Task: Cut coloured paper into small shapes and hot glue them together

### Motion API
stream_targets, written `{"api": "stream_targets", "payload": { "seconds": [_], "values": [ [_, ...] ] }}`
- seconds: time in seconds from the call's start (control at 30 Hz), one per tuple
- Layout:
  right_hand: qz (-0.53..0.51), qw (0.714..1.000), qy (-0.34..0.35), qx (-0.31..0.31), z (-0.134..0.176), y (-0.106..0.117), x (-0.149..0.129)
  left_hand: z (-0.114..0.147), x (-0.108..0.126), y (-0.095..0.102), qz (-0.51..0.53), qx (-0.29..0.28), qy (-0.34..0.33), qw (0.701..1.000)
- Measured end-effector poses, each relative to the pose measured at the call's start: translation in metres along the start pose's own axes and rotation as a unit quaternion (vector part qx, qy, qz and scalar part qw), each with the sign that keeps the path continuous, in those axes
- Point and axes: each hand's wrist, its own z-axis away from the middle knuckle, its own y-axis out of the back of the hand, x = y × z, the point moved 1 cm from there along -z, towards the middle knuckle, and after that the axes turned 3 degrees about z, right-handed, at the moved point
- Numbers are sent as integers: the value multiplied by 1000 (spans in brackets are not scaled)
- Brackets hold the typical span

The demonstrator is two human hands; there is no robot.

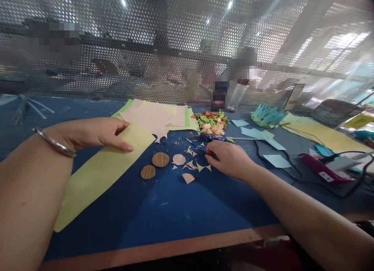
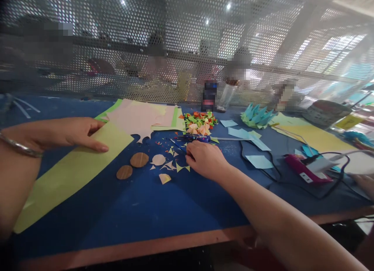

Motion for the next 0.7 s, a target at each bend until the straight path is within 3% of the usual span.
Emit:
{"api": "stream_targets", "payload": {
  "seconds": [0.1,0.23,0.3,0.4,0.53,0.6,0.7],
  "values": [
    [-26,1000,7,16,-3,0,0,9,20,-19,186,-62,-23,980],
    [-148,987,7,64,-5,5,-5,8,44,-56,313,-98,12,945],
    [-254,966,-8,52,-4,6,-9,5,51,-74,356,-148,-14,923],
    [-414,910,-35,2,-5,7,-14,-1,53,-94,400,-191,-28,896],
    [-499,864,-57,-40,-5,5,-16,-4,51,-105,449,-219,-30,866],
    [-497,865,-54,-37,-4,4,-17,-2,50,-107,459,-226,-29,859],
    [-445,895,-27,6,2,2,-19,3,49,-107,457,-230,-17,859]
  ]
}}
